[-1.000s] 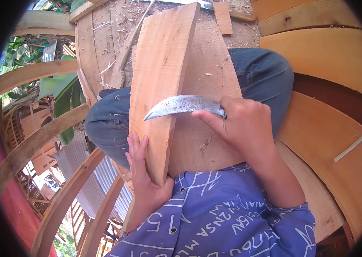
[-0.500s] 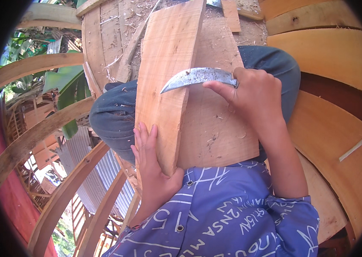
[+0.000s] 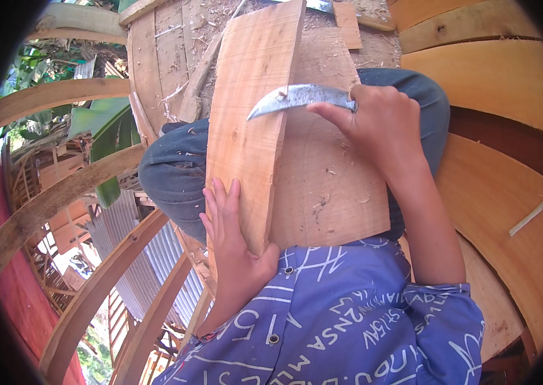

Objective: The person sits cross-legged on a wooden floor and uses a curved knife to shave and shape a rectangular piece of light-colored wood. They hold the wood with their left hand and repeatedly scrape the surface with the knife in their right hand, removing thin shavings to smooth the edges and face of the plank.

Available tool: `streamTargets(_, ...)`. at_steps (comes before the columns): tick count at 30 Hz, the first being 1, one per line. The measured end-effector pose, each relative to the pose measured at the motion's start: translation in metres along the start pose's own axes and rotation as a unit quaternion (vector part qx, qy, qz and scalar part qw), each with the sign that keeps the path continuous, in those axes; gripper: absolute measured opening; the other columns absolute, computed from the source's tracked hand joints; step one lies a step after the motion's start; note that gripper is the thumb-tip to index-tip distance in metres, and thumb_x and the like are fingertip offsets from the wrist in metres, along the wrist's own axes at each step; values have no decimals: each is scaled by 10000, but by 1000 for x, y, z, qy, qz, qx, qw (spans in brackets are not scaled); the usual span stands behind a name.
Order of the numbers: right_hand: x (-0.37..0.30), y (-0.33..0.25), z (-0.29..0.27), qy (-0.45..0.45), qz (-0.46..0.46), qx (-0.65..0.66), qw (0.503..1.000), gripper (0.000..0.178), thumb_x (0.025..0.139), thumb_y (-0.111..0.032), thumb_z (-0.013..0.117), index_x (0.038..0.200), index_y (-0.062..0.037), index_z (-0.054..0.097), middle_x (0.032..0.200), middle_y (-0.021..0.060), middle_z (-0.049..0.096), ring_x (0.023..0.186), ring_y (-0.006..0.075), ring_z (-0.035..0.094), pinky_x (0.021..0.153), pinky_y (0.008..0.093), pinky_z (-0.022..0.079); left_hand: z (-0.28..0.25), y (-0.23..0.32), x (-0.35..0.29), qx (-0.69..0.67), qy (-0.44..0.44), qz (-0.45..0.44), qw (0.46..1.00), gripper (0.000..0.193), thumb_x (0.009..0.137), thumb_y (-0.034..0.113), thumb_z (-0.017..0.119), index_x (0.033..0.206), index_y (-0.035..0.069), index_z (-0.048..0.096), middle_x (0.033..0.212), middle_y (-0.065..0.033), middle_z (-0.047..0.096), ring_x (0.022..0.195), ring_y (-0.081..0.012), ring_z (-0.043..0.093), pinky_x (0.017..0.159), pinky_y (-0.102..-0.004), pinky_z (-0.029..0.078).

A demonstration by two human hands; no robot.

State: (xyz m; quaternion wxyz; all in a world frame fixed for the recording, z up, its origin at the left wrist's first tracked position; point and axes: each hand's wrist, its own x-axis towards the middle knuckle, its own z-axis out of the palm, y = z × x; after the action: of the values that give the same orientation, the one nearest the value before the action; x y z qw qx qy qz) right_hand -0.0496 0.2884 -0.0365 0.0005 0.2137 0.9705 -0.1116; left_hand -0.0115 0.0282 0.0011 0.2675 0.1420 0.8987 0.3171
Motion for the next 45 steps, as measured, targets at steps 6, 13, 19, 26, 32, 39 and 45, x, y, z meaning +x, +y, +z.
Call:
streamTargets(6, 66, 73, -44, 37, 167, 27, 985, 816, 842, -713, 451, 607, 58, 574, 576, 242, 554, 576, 374, 595, 543, 465, 441, 1, -7, -6, 9, -13, 15, 1000, 930, 605, 118, 633, 1455, 55, 261, 1528, -300, 94, 1415, -494, -22, 1069, -652, -39)
streamTargets(13, -22, 3, -32, -68, 13, -8, 998, 731, 795, -688, 549, 623, 18, 628, 541, 188, 567, 530, 336, 601, 517, 416, 468, 4, -6, 1, -12, -6, 19, 1000, 914, 631, 148, 658, 1449, 29, 268, 1515, -327, 94, 1401, -525, -28, 1040, -684, -43)
streamTargets(19, -13, -3, -18, -78, -1, -47, 996, 732, 759, -712, 567, 620, 2, 646, 539, 166, 587, 538, 313, 619, 490, 387, 474, 7, -6, 0, 41, -3, 7, 999, 961, 593, 144, 644, 1467, 71, 253, 1533, -288, 105, 1419, -488, -4, 1062, -668, -6)
streamTargets(26, 8, 11, 3, -31, -1, -65, 997, 815, 701, -799, 529, 506, -9, 536, 497, 152, 549, 472, 306, 565, 449, 384, 442, 14, -5, 3, 67, 9, 10, 998, 964, 598, 173, 650, 1468, 50, 254, 1532, -290, 105, 1422, -483, -3, 1059, -665, -24)
streamTargets(32, 19, 19, 16, 10, -5, -90, 996, 853, 703, -837, 473, 496, -12, 531, 495, 166, 545, 480, 305, 574, 449, 389, 453, 14, -6, 3, 67, 6, 15, 998, 957, 603, 178, 646, 1467, 45, 255, 1529, -297, 107, 1423, -479, 1, 1058, -665, -29)
streamTargets(39, 74, 45, 23, 57, 92, -45, 993, 922, 782, -813, 399, 622, 67, 624, 604, 272, 571, 653, 407, 617, 626, 424, 487, 12, -7, 1, 43, 3, 5, 999, 974, 582, 168, 641, 1466, 51, 251, 1531, -294, 102, 1424, -475, -15, 1061, -661, -32)
streamTargets(45, 129, 94, 6, 107, 113, 31, 987, 894, 818, -777, 407, 599, 73, 576, 533, 221, 511, 551, 310, 570, 561, 392, 444, 3, -16, -1, 6, -13, 12, 1000, 1007, 561, 166, 648, 1470, 53, 228, 1539, -277, 94, 1424, -475, -21, 1065, -661, -24)
